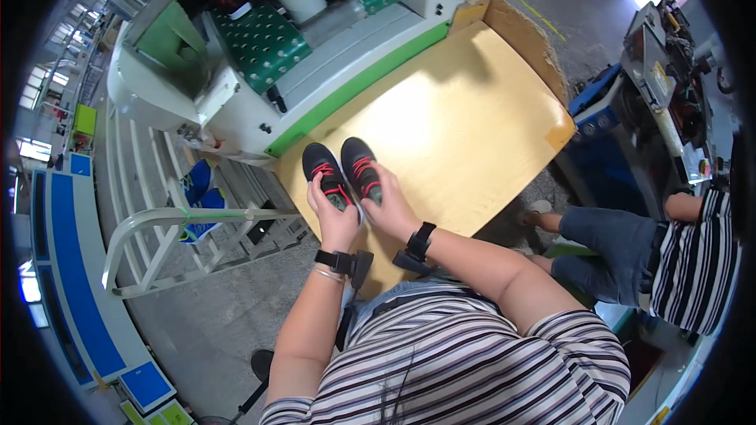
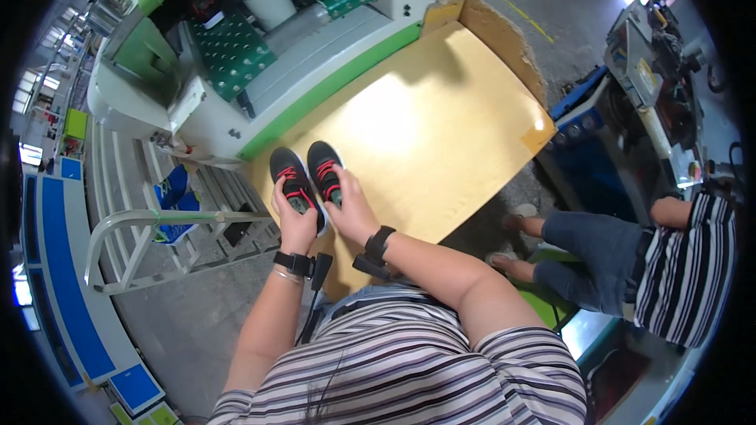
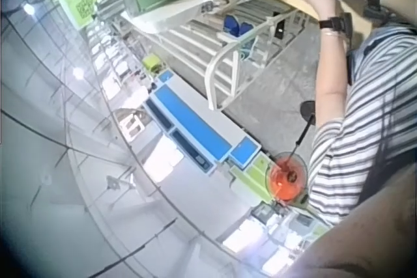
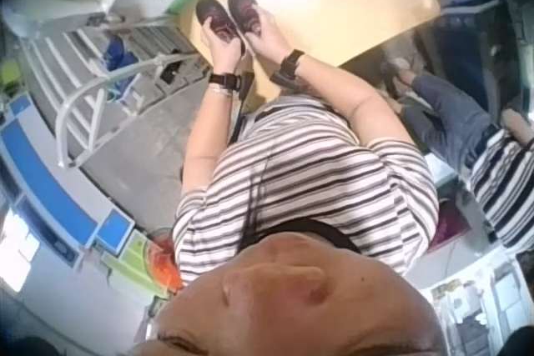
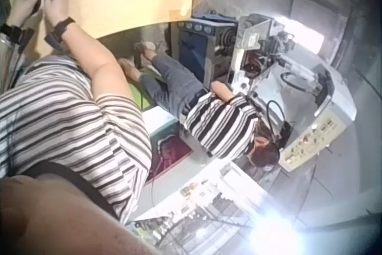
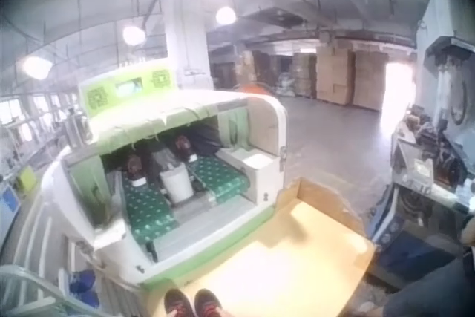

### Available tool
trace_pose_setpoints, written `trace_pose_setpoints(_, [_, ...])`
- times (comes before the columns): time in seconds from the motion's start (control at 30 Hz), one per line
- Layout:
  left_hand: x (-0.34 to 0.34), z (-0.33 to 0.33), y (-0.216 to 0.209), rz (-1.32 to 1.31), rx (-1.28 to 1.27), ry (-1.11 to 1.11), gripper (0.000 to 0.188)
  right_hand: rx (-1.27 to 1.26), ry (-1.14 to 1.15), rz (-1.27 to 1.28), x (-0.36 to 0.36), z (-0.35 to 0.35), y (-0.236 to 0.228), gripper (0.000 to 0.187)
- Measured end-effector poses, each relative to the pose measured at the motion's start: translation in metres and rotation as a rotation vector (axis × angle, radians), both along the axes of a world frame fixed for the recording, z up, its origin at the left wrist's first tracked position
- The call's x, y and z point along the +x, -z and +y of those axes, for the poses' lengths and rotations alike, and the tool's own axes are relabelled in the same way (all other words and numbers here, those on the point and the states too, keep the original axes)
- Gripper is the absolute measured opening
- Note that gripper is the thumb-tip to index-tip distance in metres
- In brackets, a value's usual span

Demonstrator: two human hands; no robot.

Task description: The person is loading finished shoes into a shoe-setting or heat-treatment machine in an assembly line.

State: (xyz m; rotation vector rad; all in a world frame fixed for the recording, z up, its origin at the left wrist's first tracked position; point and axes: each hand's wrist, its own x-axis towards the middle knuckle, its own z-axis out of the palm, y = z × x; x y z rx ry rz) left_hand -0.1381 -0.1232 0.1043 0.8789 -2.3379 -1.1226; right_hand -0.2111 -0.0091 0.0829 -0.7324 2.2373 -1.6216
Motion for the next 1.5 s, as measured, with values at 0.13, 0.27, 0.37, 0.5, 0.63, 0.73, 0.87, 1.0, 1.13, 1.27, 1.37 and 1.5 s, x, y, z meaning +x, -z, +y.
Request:
trace_pose_setpoints(0.13, [0.031, -0.032, 0.028, -0.06, -0.007, -0.106, 0.082, 0.162, -0.114, 0.065, 0.016, -0.034, 0.016, 0.076])
trace_pose_setpoints(0.27, [0.047, -0.044, 0.044, -0.006, 0.063, -0.051, 0.082, 0.098, -0.168, 0.081, 0.011, -0.032, 0.023, 0.076])
trace_pose_setpoints(0.37, [0.046, -0.042, 0.045, -0.024, 0.063, -0.081, 0.081, 0.107, -0.179, 0.098, 0.011, -0.031, 0.024, 0.076])
trace_pose_setpoints(0.5, [0.046, -0.042, 0.043, -0.014, 0.078, -0.082, 0.082, 0.059, -0.163, 0.104, 0.012, -0.034, 0.026, 0.076])
trace_pose_setpoints(0.63, [0.045, -0.043, 0.044, -0.019, 0.08, -0.071, 0.082, 0.082, -0.153, 0.024, 0.014, -0.04, 0.023, 0.076])
trace_pose_setpoints(0.73, [0.047, -0.043, 0.044, -0.009, 0.093, -0.069, 0.083, 0.036, -0.099, -0.036, 0.018, -0.051, 0.023, 0.077])
trace_pose_setpoints(0.87, [0.044, -0.043, 0.036, -0.092, 0.079, -0.07, 0.084, -0.13, -0.155, -0.188, 0.013, -0.047, 0.037, 0.069])
trace_pose_setpoints(1.0, [0.015, -0.015, -0.018, -0.019, -0.119, -0.097, 0.084, -0.098, -0.305, -0.554, 0.001, 0.006, 0.031, 0.052])
trace_pose_setpoints(1.13, [-0.004, -0.004, 0.001, 0.101, -0.07, 0.103, 0.081, 0.252, -0.534, -0.485, 0.002, 0.054, 0.032, 0.034])
trace_pose_setpoints(1.27, [-0.01, 0.0, 0.035, 0.033, -0.007, 0.041, 0.077, 0.24, -0.525, -0.488, 0.006, 0.075, 0.025, 0.032])
trace_pose_setpoints(1.37, [-0.008, -0.002, 0.042, 0.05, -0.019, 0.066, 0.074, 0.266, -0.49, -0.321, -0.005, 0.07, 0.001, 0.03])
trace_pose_setpoints(1.5, [-0.01, -0.002, 0.039, 0.029, -0.012, 0.1, 0.071, 0.238, -0.385, 0.252, -0.049, 0.044, -0.015, 0.031])
